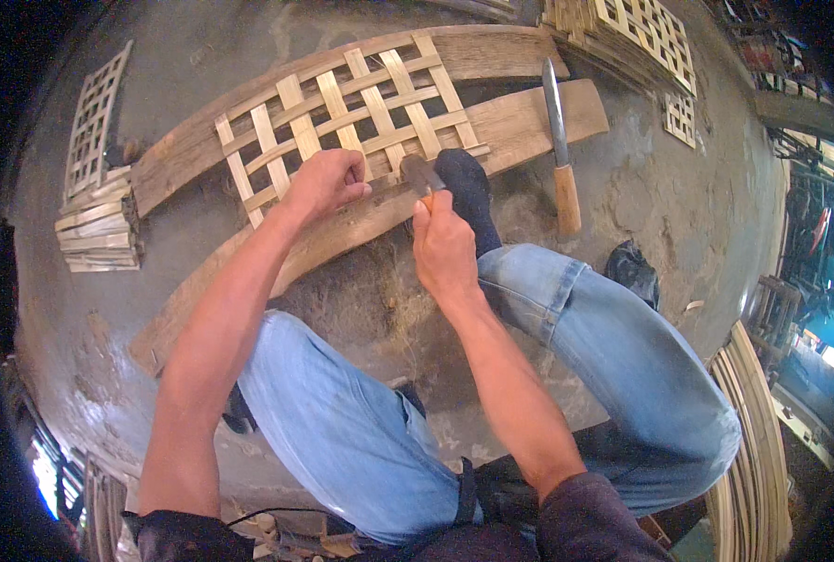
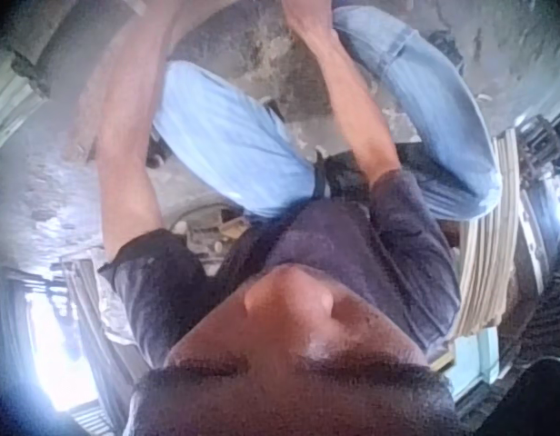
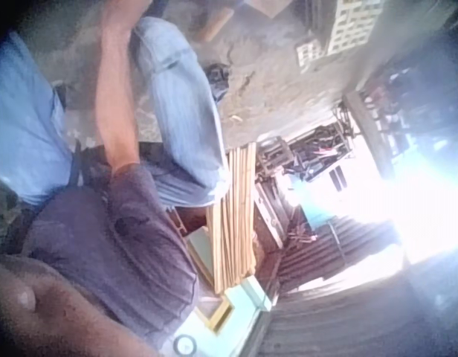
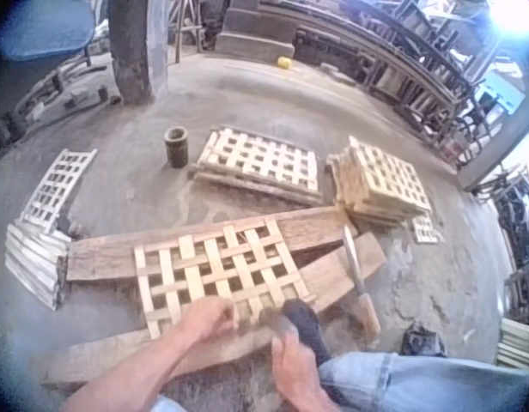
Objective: The person assembles a wooden lattice by interlacing thin wooden strips and securing them with nails. They use a hammer to drive nails into the lattice and a knife to trim excess material. The person works on a wooden plank placed on the floor.
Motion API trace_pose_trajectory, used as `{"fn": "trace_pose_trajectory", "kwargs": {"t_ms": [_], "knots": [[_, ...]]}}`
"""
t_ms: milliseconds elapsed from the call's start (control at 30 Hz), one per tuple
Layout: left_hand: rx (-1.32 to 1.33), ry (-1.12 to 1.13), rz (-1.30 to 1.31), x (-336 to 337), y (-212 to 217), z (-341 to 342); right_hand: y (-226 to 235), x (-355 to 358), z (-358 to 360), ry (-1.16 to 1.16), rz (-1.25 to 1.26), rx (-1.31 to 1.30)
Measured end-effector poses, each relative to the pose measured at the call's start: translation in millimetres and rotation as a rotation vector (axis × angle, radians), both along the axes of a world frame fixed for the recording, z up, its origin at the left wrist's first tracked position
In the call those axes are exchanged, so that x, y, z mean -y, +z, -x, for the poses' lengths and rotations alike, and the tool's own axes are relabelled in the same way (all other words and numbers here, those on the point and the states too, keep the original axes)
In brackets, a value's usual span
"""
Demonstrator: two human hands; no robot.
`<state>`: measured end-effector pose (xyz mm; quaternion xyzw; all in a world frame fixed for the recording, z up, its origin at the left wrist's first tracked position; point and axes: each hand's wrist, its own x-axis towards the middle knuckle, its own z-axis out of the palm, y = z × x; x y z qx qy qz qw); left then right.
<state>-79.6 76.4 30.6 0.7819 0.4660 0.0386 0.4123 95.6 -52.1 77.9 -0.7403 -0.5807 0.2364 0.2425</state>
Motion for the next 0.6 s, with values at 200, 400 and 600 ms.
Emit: {"fn": "trace_pose_trajectory", "kwargs": {"t_ms": [200,400,600], "knots": [[-0.016,0.018,0.007,2,0,-2,6,2,5,0.049,-0.086,0.035],[-0.015,0.031,0.029,2,-3,2,27,-1,11,0.023,-0.164,-0.036],[0.002,0.028,0.004,1,-2,-1,7,0,2,-0.009,0.108,0.068]]}}
